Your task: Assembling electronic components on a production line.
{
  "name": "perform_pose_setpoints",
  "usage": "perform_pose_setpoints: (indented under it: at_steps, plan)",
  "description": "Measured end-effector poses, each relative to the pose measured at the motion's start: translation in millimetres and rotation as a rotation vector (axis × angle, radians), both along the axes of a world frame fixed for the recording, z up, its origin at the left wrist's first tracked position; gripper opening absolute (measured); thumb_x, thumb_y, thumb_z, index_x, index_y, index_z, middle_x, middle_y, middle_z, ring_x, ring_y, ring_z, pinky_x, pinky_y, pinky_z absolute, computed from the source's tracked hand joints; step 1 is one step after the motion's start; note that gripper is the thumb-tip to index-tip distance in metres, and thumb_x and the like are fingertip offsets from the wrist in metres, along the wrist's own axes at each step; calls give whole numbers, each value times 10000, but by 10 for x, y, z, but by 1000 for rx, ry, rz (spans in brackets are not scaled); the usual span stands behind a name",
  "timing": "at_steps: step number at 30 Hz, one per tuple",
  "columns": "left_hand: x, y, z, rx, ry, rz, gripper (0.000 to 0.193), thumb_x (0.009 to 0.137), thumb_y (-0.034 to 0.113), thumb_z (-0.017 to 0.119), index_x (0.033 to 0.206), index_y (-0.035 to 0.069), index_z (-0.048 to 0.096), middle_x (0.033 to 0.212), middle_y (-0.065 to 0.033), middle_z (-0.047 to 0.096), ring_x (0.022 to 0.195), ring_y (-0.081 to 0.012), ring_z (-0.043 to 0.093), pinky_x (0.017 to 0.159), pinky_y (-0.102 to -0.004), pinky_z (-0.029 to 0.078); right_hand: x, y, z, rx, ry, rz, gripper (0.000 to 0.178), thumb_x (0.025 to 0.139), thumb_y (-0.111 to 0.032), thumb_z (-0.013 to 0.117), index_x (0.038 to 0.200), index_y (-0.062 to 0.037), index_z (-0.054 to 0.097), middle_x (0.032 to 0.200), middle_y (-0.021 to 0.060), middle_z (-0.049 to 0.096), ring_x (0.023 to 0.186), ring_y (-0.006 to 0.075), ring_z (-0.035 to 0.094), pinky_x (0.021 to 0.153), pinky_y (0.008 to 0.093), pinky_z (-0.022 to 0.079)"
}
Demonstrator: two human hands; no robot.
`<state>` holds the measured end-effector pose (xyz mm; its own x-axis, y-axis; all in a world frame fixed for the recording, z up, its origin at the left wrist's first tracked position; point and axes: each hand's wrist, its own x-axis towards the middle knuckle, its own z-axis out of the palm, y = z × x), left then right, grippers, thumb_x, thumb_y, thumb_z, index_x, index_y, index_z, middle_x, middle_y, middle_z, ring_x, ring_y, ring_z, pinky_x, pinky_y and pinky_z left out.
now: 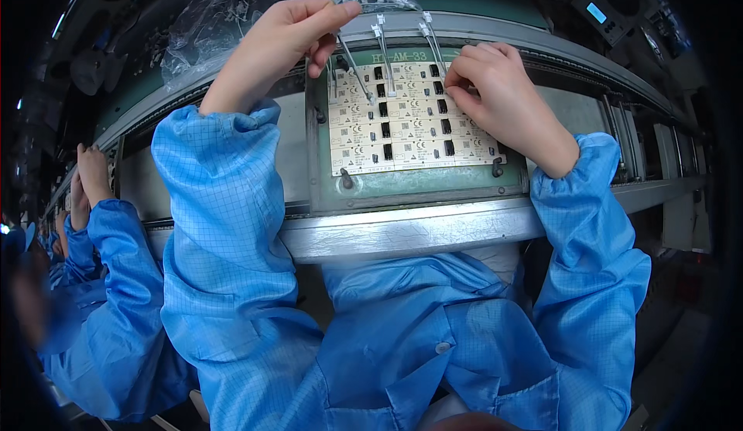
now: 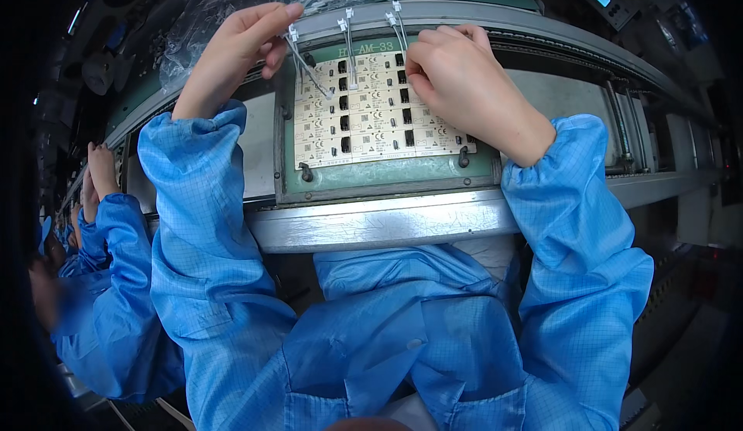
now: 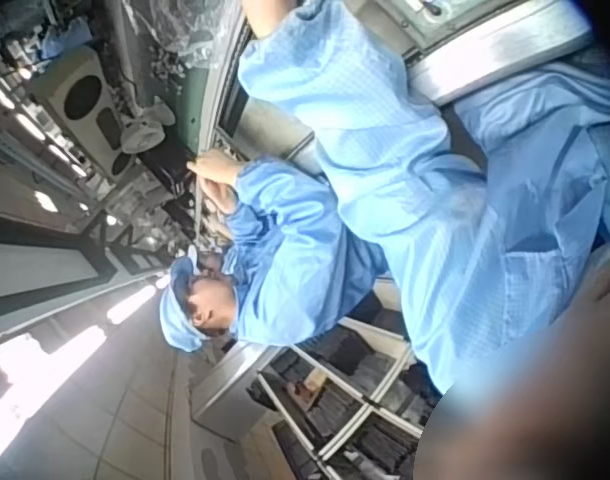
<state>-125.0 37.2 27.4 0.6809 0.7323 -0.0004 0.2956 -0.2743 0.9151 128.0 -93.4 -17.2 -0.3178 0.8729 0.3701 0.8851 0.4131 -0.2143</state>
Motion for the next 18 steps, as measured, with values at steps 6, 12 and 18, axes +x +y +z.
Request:
perform_pose_setpoints:
  at_steps: [6, 12, 18]
  plan:
    - [6, 35, 6, 22, -47, 16, 371, 967, 433, 650, 756, 133, 601, 595, 59, 536, 529, -28, 522, 542, -161, 435, -39, -15, 5, 82, -77, -29, 31, 840, -31, 658, 869, -29, 646, 854, 83, 610, 911, 267, 598, 1041, 446, 378]
    - [-5, 42, 26, 16, -29, 7, 369, 970, 435, 644, 770, 126, 608, 596, 59, 533, 529, -31, 526, 545, -168, 438, -84, -32, 47, 145, -249, 22, 28, 837, -19, 655, 865, -18, 651, 880, 98, 611, 926, 275, 599, 1054, 449, 383]
    - [46, -24, 77, -22, -69, -5, 357, 979, 411, 638, 779, 116, 607, 592, 46, 538, 524, -42, 531, 539, -179, 436, 52, -160, 216, -123, -224, 71, 210, 870, -43, 646, 1076, -3, 666, 968, 114, 610, 967, 282, 600, 1036, 418, 401]
